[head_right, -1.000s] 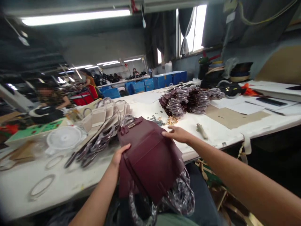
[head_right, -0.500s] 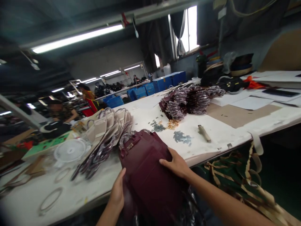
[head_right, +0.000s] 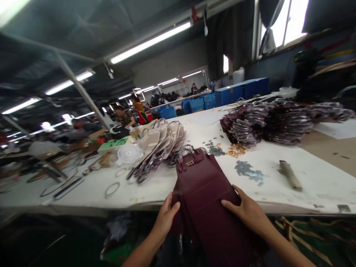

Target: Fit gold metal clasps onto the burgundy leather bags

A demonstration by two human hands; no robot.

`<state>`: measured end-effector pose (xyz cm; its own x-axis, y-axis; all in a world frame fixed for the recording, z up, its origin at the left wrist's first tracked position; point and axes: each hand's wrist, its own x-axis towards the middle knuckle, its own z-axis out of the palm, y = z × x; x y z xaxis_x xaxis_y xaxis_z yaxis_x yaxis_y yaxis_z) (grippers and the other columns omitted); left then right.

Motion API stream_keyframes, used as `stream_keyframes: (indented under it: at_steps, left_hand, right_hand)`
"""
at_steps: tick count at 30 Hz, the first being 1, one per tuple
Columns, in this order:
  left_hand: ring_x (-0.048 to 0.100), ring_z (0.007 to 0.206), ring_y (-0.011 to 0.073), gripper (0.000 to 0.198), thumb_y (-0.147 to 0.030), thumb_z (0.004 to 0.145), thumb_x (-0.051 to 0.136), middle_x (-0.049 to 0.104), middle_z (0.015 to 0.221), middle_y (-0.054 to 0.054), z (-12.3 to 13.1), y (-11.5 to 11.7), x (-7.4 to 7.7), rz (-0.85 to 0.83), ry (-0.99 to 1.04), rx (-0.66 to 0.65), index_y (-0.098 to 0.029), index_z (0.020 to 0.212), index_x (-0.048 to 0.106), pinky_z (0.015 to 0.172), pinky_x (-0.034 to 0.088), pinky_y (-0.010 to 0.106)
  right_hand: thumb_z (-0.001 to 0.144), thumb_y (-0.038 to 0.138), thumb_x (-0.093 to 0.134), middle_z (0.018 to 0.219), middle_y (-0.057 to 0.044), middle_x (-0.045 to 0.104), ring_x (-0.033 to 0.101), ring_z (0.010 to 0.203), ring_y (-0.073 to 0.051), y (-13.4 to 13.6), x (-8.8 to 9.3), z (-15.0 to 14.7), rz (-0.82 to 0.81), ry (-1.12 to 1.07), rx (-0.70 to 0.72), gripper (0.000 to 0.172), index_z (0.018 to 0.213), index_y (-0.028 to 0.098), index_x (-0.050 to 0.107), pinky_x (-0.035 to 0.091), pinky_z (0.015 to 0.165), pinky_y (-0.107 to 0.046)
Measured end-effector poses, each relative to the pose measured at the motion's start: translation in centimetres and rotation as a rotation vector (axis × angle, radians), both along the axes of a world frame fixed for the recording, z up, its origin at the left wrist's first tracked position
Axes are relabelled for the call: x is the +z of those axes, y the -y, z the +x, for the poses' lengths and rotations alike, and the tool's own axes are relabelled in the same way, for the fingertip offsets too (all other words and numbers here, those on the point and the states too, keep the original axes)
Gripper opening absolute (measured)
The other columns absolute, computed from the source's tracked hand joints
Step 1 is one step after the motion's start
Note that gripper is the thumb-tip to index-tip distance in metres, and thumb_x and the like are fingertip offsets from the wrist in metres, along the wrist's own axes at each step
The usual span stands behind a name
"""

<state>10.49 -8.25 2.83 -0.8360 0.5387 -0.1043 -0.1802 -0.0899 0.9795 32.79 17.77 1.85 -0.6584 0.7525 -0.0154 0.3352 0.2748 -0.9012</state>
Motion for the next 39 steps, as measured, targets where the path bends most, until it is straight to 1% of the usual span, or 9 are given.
stream_keyframes:
  at_steps: [4,9,14,19,23,27,31,36,39]
  left_hand:
    - [0.046,0.148,0.0368,0.060,-0.029,0.068,0.089,0.063,0.147,0.013,1.1,-0.6,0.7,0.091,-0.030,0.043,-0.024,0.125,0.070,0.124,0.035,0.047]
    - [0.073,0.112,0.0317,0.060,-0.028,0.074,0.084,0.075,0.129,0.014,1.0,-2.4,4.6,0.195,0.134,-0.220,-0.017,0.130,0.067,0.106,0.052,0.045]
    - [0.074,0.107,0.0283,0.052,-0.037,0.082,0.078,0.077,0.125,0.009,2.7,-3.2,1.8,0.152,0.122,-0.049,-0.022,0.131,0.066,0.100,0.056,0.041]
    - [0.072,0.114,0.0313,0.053,-0.031,0.080,0.078,0.075,0.129,0.010,3.4,-2.9,0.4,0.133,0.136,-0.166,-0.023,0.131,0.064,0.104,0.054,0.046]
    - [0.069,0.118,0.0322,0.051,-0.033,0.082,0.075,0.075,0.128,0.010,2.7,-2.8,1.4,0.050,-0.016,-0.137,-0.023,0.131,0.065,0.108,0.051,0.051]
    - [0.053,0.137,0.0340,0.042,-0.025,0.070,0.083,0.072,0.130,0.009,2.7,-2.4,1.5,-0.034,-0.167,-0.037,-0.021,0.112,0.075,0.127,0.026,0.052]
    - [0.064,0.122,0.0312,0.040,-0.030,0.075,0.080,0.076,0.120,0.008,3.6,-3.0,2.5,-0.024,-0.108,-0.055,-0.022,0.114,0.073,0.119,0.040,0.052]
    - [0.076,0.079,0.0264,0.044,-0.039,0.079,0.074,0.080,0.094,0.009,3.5,-5.6,6.4,0.053,0.137,-0.200,-0.016,0.116,0.070,0.080,0.064,0.045]
    - [0.078,0.086,0.0263,0.045,-0.040,0.077,0.075,0.081,0.094,0.008,3.6,-6.7,6.9,0.171,0.285,-0.237,-0.015,0.114,0.071,0.084,0.064,0.042]
  right_hand:
    - [0.074,0.067,0.077,0.133,-0.010,0.071,0.067,0.122,-0.039,-0.8,3.7,-0.3,-0.282,-0.081,0.210,0.071,0.132,0.029,0.066,0.057,0.105,-0.050]
    - [0.077,0.061,0.079,0.119,-0.017,0.076,0.077,0.097,-0.036,-3.9,8.5,-0.9,-0.578,-0.101,0.216,0.062,0.125,0.021,0.071,0.064,0.085,-0.048]
    - [0.080,0.061,0.075,0.124,-0.013,0.075,0.074,0.110,-0.035,-2.7,5.4,-0.1,-0.514,-0.115,0.049,0.054,0.119,0.024,0.074,0.061,0.096,-0.048]
    - [0.080,0.062,0.075,0.129,-0.015,0.073,0.071,0.114,-0.037,-2.3,5.0,1.1,-0.577,-0.060,0.143,0.072,0.138,0.022,0.065,0.060,0.098,-0.049]
    - [0.074,0.060,0.081,0.135,-0.013,0.070,0.065,0.123,-0.038,-2.7,6.1,0.8,-0.041,0.121,0.121,0.071,0.134,0.024,0.069,0.051,0.109,-0.049]
    - [0.074,0.063,0.075,0.135,-0.016,0.068,0.060,0.129,-0.040,-1.6,4.1,0.8,0.254,0.217,0.066,0.064,0.118,0.017,0.075,0.044,0.115,-0.052]
    - [0.079,0.061,0.073,0.126,-0.015,0.073,0.067,0.118,-0.035,-0.5,3.5,0.7,0.122,0.196,0.054,0.064,0.124,0.017,0.072,0.052,0.106,-0.048]
    - [0.076,0.048,0.082,0.114,-0.012,0.078,0.074,0.101,-0.031,-1.4,7.6,-1.1,-0.415,-0.036,0.046,0.060,0.127,0.019,0.070,0.062,0.084,-0.042]
    - [0.081,0.048,0.077,0.112,-0.011,0.078,0.074,0.095,-0.028,-3.2,9.7,-2.1,-0.397,-0.090,0.104,0.047,0.118,0.019,0.074,0.062,0.084,-0.040]
